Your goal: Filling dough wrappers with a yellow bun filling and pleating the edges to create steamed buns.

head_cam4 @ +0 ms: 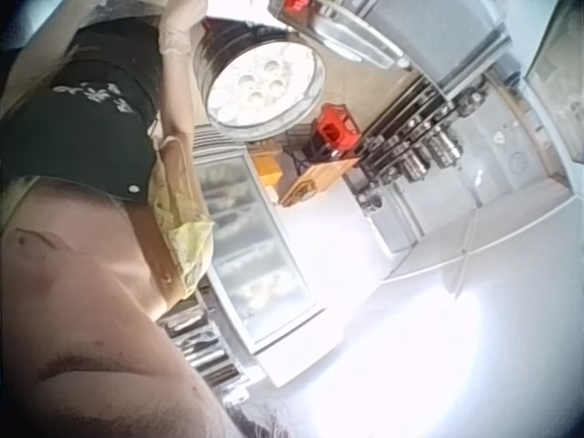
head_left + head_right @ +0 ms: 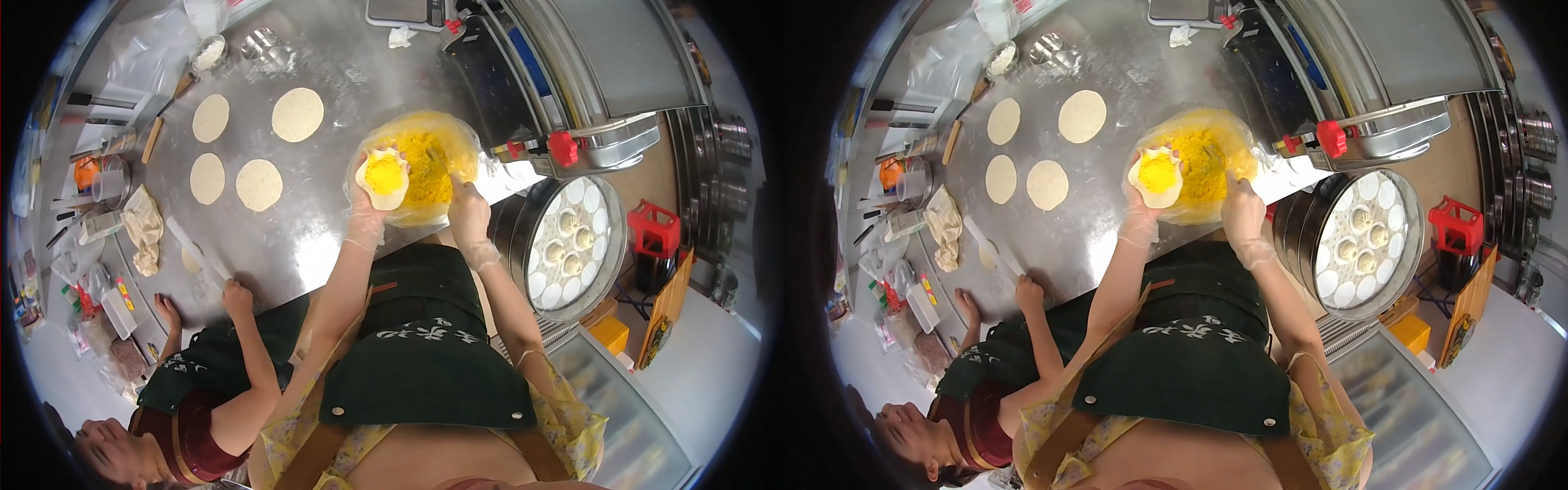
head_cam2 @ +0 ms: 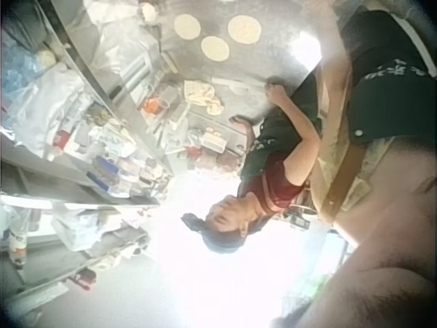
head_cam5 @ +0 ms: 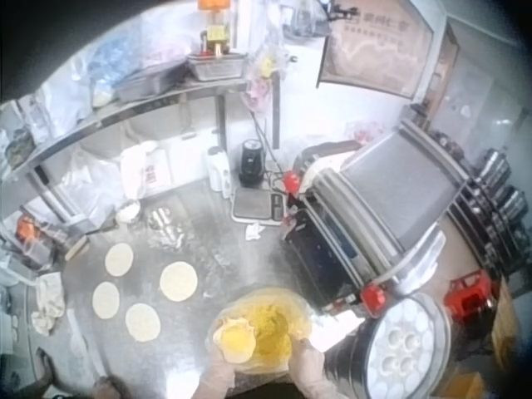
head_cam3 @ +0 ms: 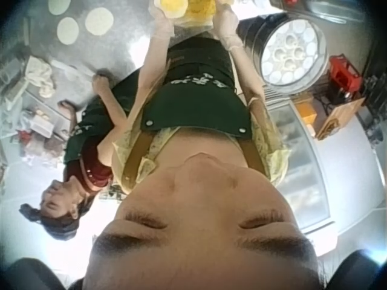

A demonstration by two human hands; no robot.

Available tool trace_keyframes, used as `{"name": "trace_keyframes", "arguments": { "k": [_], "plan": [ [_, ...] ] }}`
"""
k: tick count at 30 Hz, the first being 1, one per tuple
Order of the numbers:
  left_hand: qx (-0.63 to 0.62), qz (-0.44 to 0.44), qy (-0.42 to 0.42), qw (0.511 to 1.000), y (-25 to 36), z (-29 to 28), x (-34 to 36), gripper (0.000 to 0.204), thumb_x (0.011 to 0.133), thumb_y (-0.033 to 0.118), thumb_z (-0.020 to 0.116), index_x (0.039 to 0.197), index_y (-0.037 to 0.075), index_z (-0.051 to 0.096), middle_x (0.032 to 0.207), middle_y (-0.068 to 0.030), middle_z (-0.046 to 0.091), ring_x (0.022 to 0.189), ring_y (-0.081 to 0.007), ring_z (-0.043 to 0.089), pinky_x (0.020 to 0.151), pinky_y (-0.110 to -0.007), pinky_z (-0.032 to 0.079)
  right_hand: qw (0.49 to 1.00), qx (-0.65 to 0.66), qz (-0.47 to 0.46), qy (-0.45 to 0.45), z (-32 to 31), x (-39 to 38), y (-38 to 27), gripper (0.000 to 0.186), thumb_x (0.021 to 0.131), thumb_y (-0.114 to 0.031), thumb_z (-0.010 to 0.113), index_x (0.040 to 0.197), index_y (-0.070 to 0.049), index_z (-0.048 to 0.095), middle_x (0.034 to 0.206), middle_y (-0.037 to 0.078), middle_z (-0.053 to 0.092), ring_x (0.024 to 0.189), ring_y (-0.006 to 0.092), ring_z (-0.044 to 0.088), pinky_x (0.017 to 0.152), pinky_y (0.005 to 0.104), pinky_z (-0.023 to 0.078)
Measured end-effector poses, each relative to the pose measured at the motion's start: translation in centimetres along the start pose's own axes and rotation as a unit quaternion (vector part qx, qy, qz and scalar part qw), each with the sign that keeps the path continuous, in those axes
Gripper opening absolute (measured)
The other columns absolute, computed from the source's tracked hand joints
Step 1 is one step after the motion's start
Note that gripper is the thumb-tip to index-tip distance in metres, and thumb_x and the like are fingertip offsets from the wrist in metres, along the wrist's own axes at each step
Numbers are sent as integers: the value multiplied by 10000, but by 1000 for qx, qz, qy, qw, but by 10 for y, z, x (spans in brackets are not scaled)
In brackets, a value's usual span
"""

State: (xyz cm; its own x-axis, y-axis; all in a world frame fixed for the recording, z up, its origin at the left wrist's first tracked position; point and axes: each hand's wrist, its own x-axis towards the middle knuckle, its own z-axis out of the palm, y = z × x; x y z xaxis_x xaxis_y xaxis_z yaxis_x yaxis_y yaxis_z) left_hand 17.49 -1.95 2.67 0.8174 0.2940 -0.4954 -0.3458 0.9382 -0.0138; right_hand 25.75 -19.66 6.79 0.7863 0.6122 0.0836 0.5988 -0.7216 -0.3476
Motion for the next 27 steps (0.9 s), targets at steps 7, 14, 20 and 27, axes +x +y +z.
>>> {"name": "trace_keyframes", "arguments": {
  "k": [7,14,20,27],
  "plan": [
    [6,50,-27,998,24,9,-22,342,976,365,500,1015,65,659,1114,-154,667,1049,-327,633,914,-455,541,928,254,207,-178,49,20,8,342,884,-60,552,1189,-82,704,742,103,659,585,139,585,535,319,453],
    [-22,53,-38,998,33,7,-30,308,969,349,527,991,72,660,1087,-150,663,1046,-323,630,917,-451,541,750,488,350,-278,49,28,-13,351,901,-32,549,1226,-46,681,733,-2,579,497,41,361,457,183,269],
    [2,47,-5,999,27,4,-25,322,957,353,537,1020,63,664,1092,-154,676,1037,-320,642,908,-443,550,720,506,400,-257,30,20,-3,322,923,-58,567,1219,-79,692,713,-15,576,484,36,353,445,194,279],
    [27,54,22,998,0,1,-3,380,969,381,501,1084,47,641,1093,-158,681,1016,-318,660,901,-452,548,740,512,395,-185,-12,10,-14,323,933,-51,565,1238,-54,674,742,-2,599,502,44,383,472,193,291]
  ]
}}
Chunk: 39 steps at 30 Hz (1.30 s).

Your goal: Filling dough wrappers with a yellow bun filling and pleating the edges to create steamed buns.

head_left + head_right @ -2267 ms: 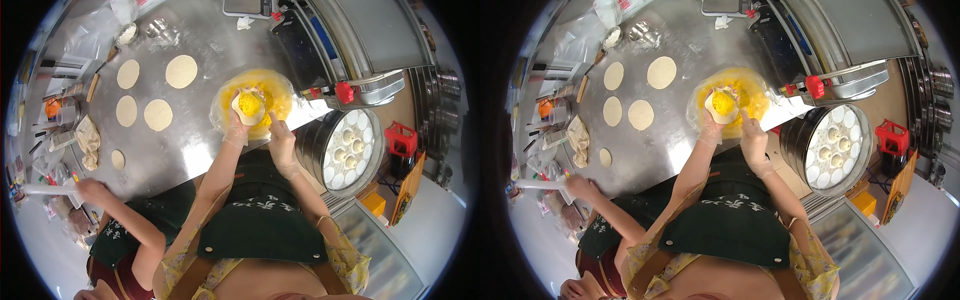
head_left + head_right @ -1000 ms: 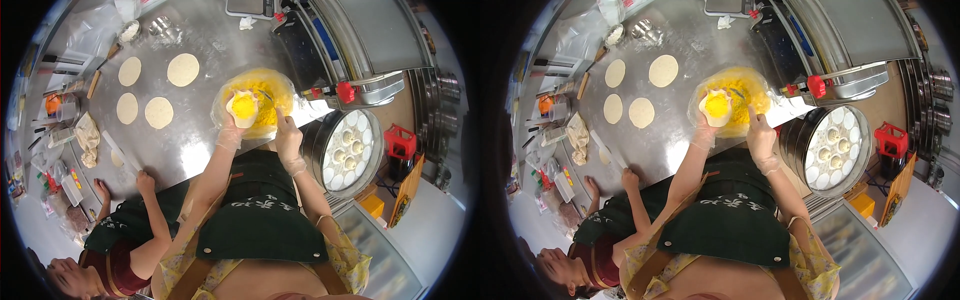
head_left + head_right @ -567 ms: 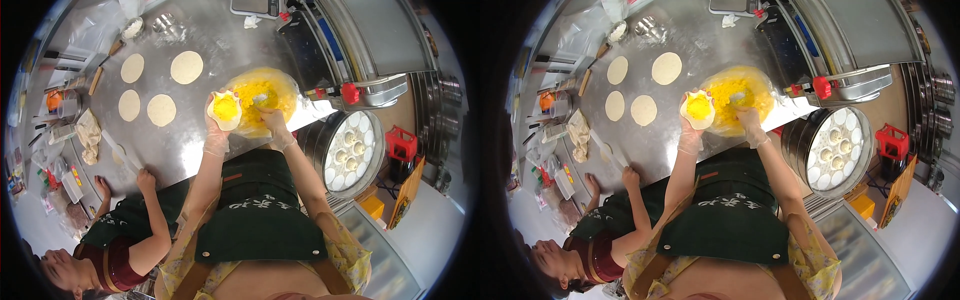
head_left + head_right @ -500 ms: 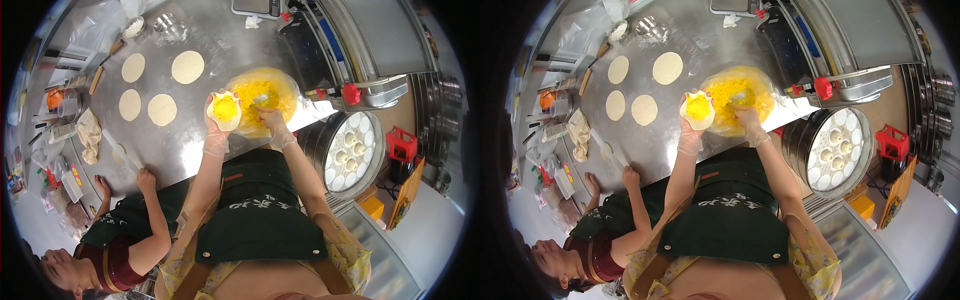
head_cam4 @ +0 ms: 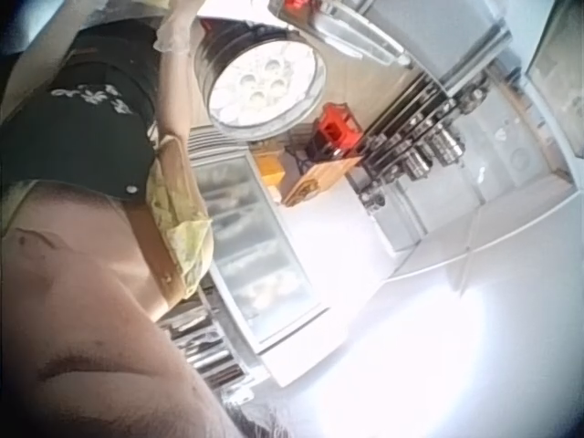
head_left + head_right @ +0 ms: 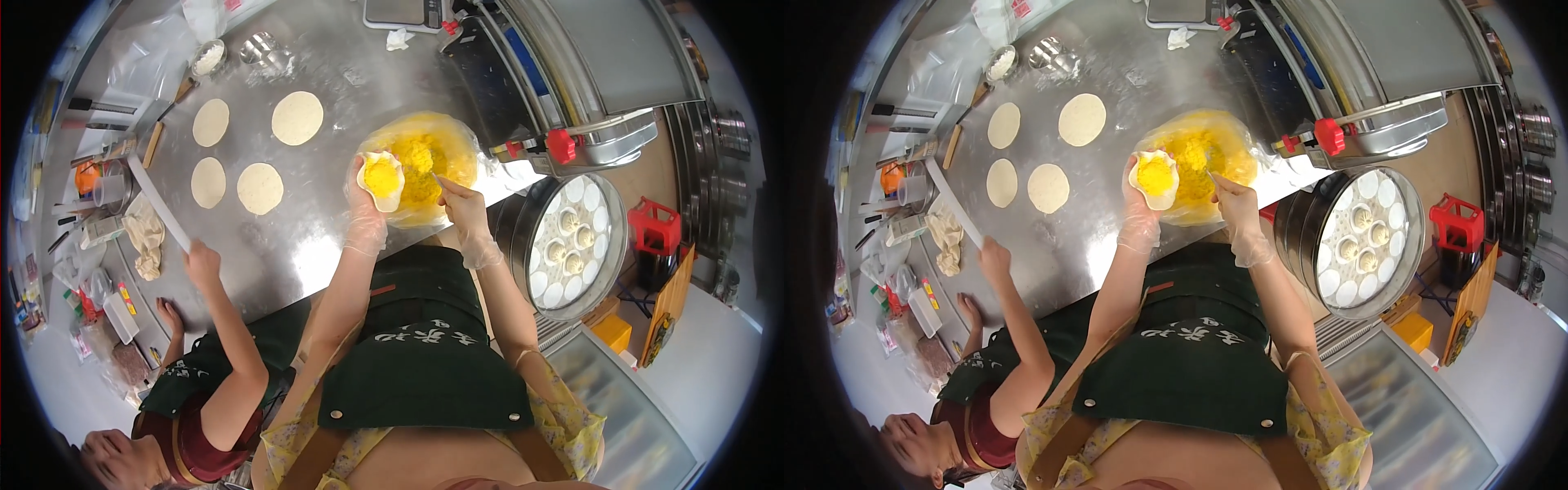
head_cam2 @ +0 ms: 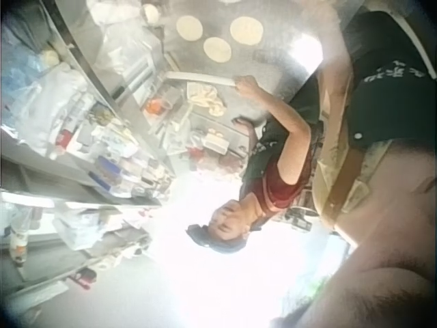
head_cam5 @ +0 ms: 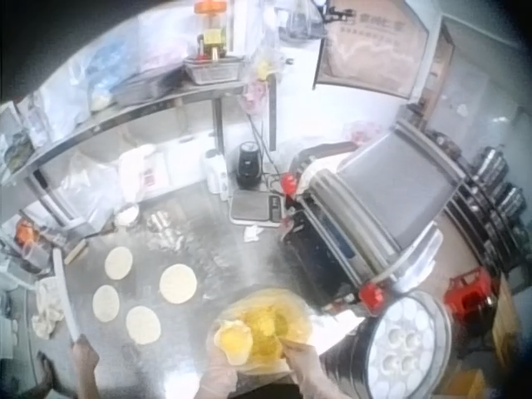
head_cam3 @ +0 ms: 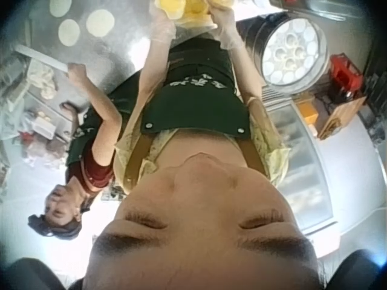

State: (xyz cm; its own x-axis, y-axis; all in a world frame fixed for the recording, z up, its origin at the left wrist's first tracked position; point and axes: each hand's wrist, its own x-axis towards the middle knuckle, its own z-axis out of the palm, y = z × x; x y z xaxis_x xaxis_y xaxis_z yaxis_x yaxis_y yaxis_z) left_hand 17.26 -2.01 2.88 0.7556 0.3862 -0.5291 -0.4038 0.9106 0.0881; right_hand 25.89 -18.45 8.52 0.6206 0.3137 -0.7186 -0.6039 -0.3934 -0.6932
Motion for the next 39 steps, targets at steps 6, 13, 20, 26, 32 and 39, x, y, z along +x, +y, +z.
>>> {"name": "trace_keyframes", "arguments": {
  "k": [6,13,20,26,32,39],
  "plan": [
    [3,-5,36,999,-47,28,15,367,968,397,518,1103,68,608,1061,-118,670,959,-280,662,858,-437,559,831,-244,-457,204,20,-11,38,401,841,21,596,1228,-50,671,812,133,633,571,201,572,591,308,480],
    [11,8,37,999,-57,23,34,315,978,360,503,1083,77,593,1070,-147,651,979,-326,648,858,-471,561,728,-466,-455,213,35,-14,56,585,808,9,620,1378,-103,547,776,101,545,603,271,608,512,387,498],
    [-18,-16,1,1000,-52,10,35,337,949,359,550,1104,65,602,1104,-135,653,1023,-325,637,917,-472,532,778,-353,-479,202,24,-8,51,563,773,13,614,1330,-63,572,791,87,569,569,254,615,501,362,517],
    [-33,-43,-39,998,-46,6,33,376,949,380,546,1131,58,611,1190,-164,635,1101,-361,606,969,-514,498,761,-414,-464,187,23,-17,39,544,790,21,593,1326,-64,574,783,94,563,573,266,616,516,368,526],
    [-45,-65,-44,996,-39,11,28,345,957,364,550,1133,72,599,1174,-183,630,1104,-360,603,964,-504,504,743,-418,-489,184,20,-20,33,561,774,15,607,1328,-69,578,801,85,566,560,251,606,502,350,518],
    [-23,-61,-30,997,-36,17,23,403,961,411,531,1146,59,599,1161,-182,641,1037,-342,638,909,-465,537,682,-496,-508,174,17,-20,32,553,746,9,618,1291,-80,619,804,69,560,562,217,600,480,331,507]
  ]
}}
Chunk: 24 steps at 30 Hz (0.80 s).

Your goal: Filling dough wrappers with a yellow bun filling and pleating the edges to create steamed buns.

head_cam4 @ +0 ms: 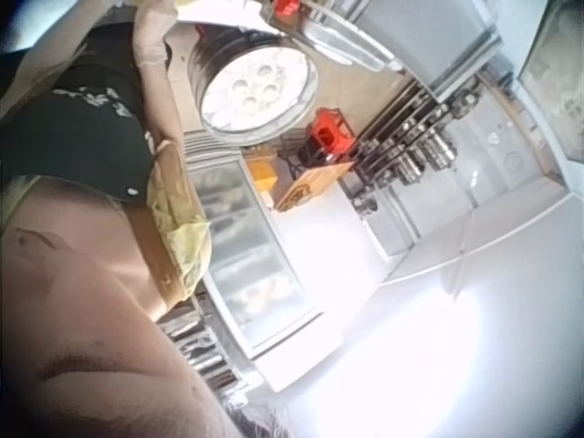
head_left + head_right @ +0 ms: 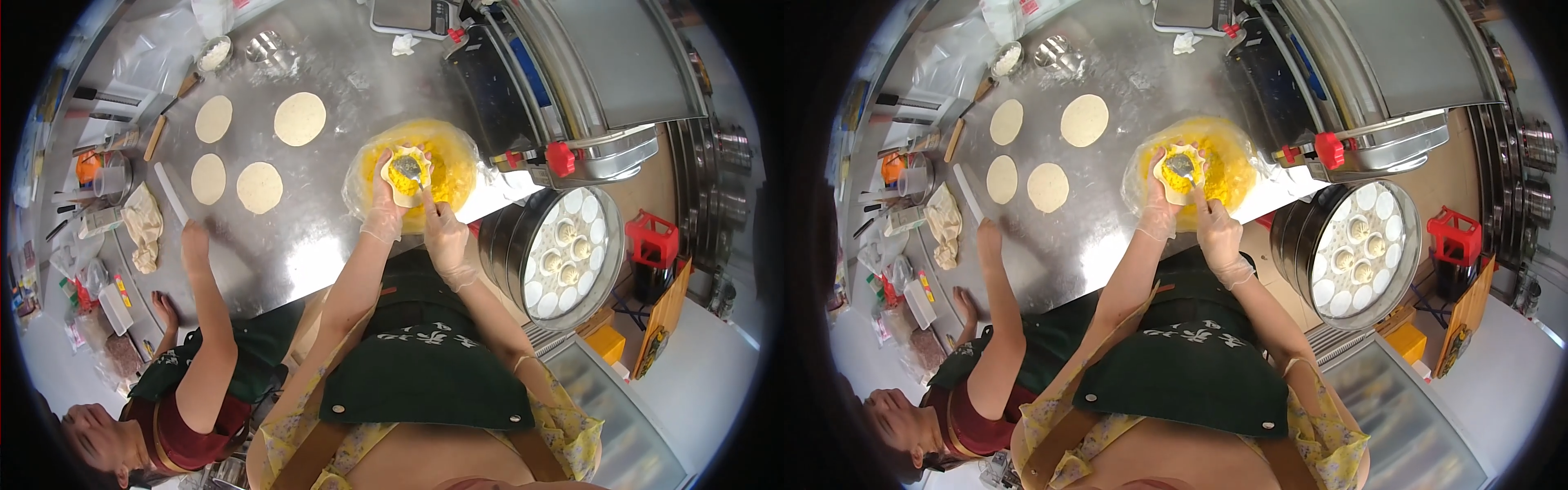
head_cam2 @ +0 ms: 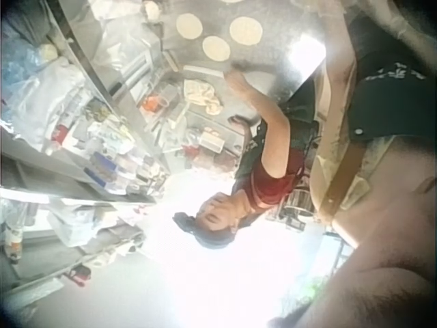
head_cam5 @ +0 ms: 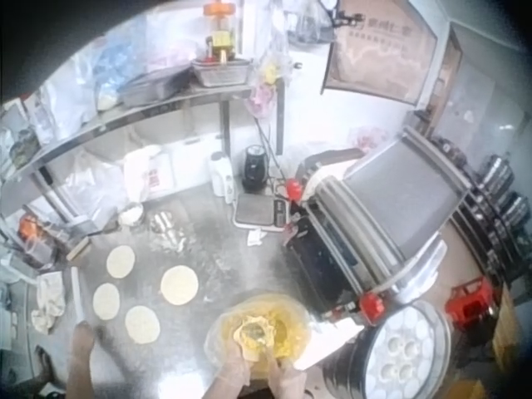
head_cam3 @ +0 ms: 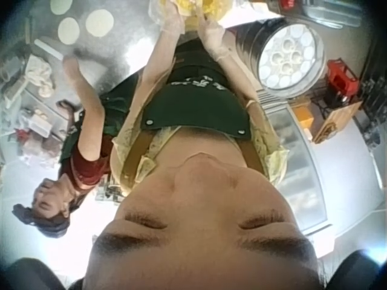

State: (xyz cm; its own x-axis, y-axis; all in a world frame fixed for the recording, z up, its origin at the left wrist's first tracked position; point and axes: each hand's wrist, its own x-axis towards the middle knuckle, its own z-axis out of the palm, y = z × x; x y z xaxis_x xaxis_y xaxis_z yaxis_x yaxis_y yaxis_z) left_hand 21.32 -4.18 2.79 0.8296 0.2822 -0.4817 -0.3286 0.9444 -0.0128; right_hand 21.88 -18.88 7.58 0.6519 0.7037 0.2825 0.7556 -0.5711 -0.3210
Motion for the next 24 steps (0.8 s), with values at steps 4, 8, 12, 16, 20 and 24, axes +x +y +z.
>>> {"name": "trace_keyframes", "arguments": {
  "k": [4,8,12,16,20,24],
  "plan": [
    [8,-2,-6,1000,2,-2,-1,402,969,411,515,1141,57,598,1159,-183,643,1046,-337,637,911,-464,536,1000,13,-13,-3,-6,4,-1,521,752,21,612,1262,-83,637,821,87,595,591,249,633,496,346,511],
    [-4,-7,-17,1000,2,-6,-2,393,960,402,532,1129,54,604,1157,-181,643,1051,-338,635,918,-465,534,998,-11,33,-46,-14,4,-1,473,803,34,609,1263,-68,648,775,63,576,612,179,617,556,296,511],
    [-24,3,31,999,4,-4,0,375,961,380,538,1126,51,609,1157,-184,643,1047,-343,634,924,-471,531,850,443,285,-22,-16,0,1,366,908,70,564,1253,-17,653,789,4,554,729,67,480,732,210,440],
    [-11,9,-15,1000,2,-7,0,360,951,357,565,1138,52,613,1161,-185,644,1046,-350,629,934,-482,528,833,456,307,-62,-12,-5,2,342,910,70,550,1226,-1,662,777,17,589,721,89,517,718,234,459],
    [-22,44,-17,999,20,-18,-1,332,946,342,570,1102,54,630,1131,-174,652,1044,-348,624,923,-478,537,935,259,241,-4,-21,11,16,319,893,30,573,1186,-29,686,726,124,636,635,217,611,644,301,497],
    [-26,53,-39,997,37,-6,-13,311,951,331,548,1062,56,640,1112,-168,656,1040,-349,622,907,-474,542,976,66,190,-81,20,7,45,319,844,-8,574,1139,-32,695,803,232,651,725,362,669,652,405,523]
  ]
}}
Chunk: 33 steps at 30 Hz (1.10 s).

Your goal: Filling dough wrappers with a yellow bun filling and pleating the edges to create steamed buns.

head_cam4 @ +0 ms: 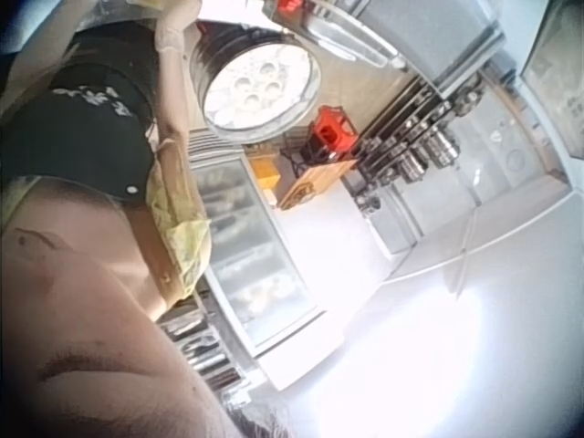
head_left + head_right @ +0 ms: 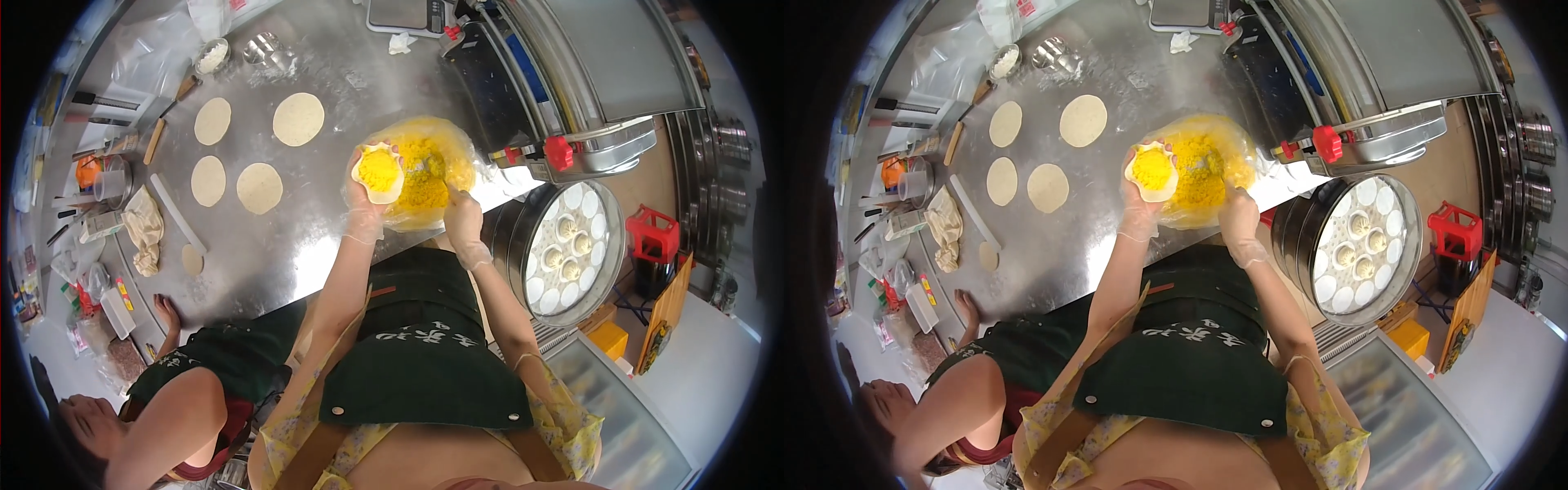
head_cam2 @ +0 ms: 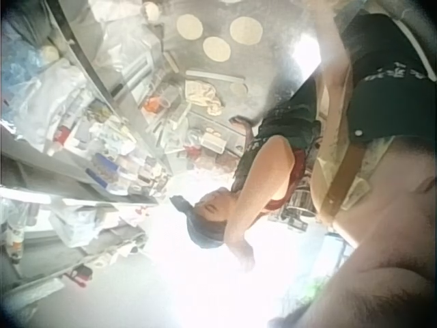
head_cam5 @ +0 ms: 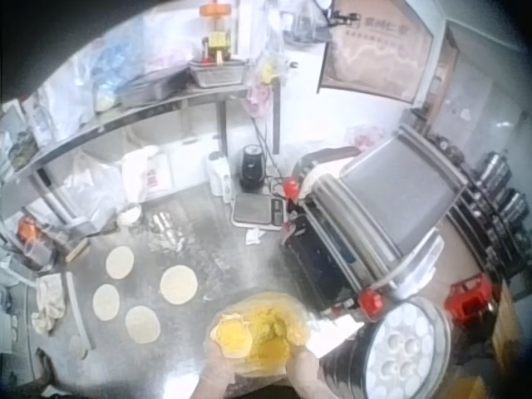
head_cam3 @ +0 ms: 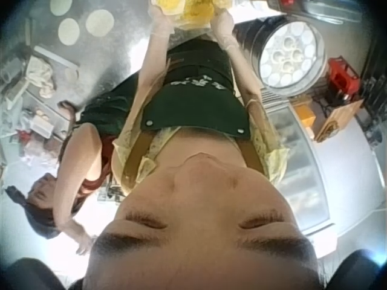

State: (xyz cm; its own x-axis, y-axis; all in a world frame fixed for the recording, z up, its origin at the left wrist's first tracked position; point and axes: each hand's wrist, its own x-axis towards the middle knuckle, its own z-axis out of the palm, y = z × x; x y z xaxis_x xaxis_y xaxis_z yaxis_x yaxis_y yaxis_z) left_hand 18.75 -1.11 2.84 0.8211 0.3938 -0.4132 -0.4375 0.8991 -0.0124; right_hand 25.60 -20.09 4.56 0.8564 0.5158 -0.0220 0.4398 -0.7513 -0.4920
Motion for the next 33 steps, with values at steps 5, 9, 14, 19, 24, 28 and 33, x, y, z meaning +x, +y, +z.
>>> {"name": "trace_keyframes", "arguments": {
  "k": [5,9,14,19,24,28,33],
  "plan": [
    [-3,14,-49,999,12,6,-9,291,961,321,515,1034,66,636,1105,-170,631,1035,-328,596,891,-462,545,986,156,4,-52,38,5,-5,286,812,-25,582,1074,-25,696,828,233,665,738,396,669,689,465,536],
    [-11,26,-70,997,27,1,-20,282,968,322,509,1028,73,625,1113,-160,614,1043,-316,584,910,-456,539,996,22,-83,4,16,-5,-30,396,825,-29,575,1206,-78,669,813,178,650,655,338,655,601,419,530],
    [-1,35,-93,995,29,10,-24,270,973,328,517,1039,86,616,1111,-140,609,1046,-304,588,955,-440,526,976,-148,-160,28,28,-11,-7,442,821,-36,576,1252,-109,642,739,91,568,550,273,608,481,375,506],
    [1,41,-84,996,31,8,-29,256,975,318,517,1029,87,613,1118,-139,608,1041,-305,591,954,-438,527,988,-129,-82,-10,24,-10,0,434,823,-77,593,1254,-108,639,801,130,624,619,318,659,528,423,530],
    [-2,36,-84,996,31,11,-29,251,977,317,515,1018,87,608,1124,-138,605,1039,-307,591,942,-435,530,997,68,44,-10,36,-6,8,334,843,-51,573,1141,-80,721,832,220,699,692,331,685,655,413,534],
    [0,28,-67,997,29,10,-29,262,971,333,519,1013,89,604,1124,-138,602,1037,-312,591,935,-439,531,915,302,227,-139,53,10,-2,343,879,-37,562,1199,-27,688,651,54,618,526,135,534,498,264,415],
    [-10,21,-56,998,30,4,-29,263,963,326,526,1012,84,614,1113,-145,610,1051,-325,589,924,-451,533,772,473,373,-205,15,13,-12,333,896,-28,572,1212,3,673,694,1,567,454,36,358,419,193,247]
  ]
}}
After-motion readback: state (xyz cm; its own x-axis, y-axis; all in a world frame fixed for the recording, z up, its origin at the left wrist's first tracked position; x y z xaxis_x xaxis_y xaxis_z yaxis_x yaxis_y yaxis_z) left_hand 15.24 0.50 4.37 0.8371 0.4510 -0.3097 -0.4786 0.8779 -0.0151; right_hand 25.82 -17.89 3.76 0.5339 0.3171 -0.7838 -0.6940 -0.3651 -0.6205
